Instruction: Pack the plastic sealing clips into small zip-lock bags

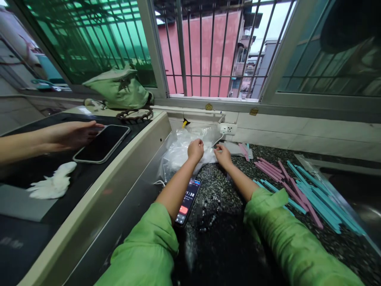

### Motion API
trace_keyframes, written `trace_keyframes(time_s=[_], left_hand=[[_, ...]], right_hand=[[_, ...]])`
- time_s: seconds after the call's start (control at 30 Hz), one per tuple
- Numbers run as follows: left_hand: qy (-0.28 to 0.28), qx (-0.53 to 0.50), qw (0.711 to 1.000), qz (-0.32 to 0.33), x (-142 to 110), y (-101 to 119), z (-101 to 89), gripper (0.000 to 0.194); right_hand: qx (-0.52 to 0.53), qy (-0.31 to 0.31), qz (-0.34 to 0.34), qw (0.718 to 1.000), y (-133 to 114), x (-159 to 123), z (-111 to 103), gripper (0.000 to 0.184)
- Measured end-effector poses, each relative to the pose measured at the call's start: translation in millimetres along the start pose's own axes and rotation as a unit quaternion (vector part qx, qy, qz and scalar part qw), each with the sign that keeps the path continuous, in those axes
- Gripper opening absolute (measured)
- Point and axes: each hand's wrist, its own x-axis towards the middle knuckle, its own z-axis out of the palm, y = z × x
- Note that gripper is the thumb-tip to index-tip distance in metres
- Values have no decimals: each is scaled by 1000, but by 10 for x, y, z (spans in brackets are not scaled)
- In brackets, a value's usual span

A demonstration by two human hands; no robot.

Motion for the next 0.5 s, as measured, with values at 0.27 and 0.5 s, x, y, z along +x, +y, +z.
trace_keyframes(time_s=[0.27,0.5], left_hand=[[-33,-198,978,61,-524,570,4,9],[-96,-352,930,46,-1384,834,286,12]], right_hand=[[36,94,-141,985,257,-588,-728,36],[43,91,-110,989,621,-1260,-1112,29]])
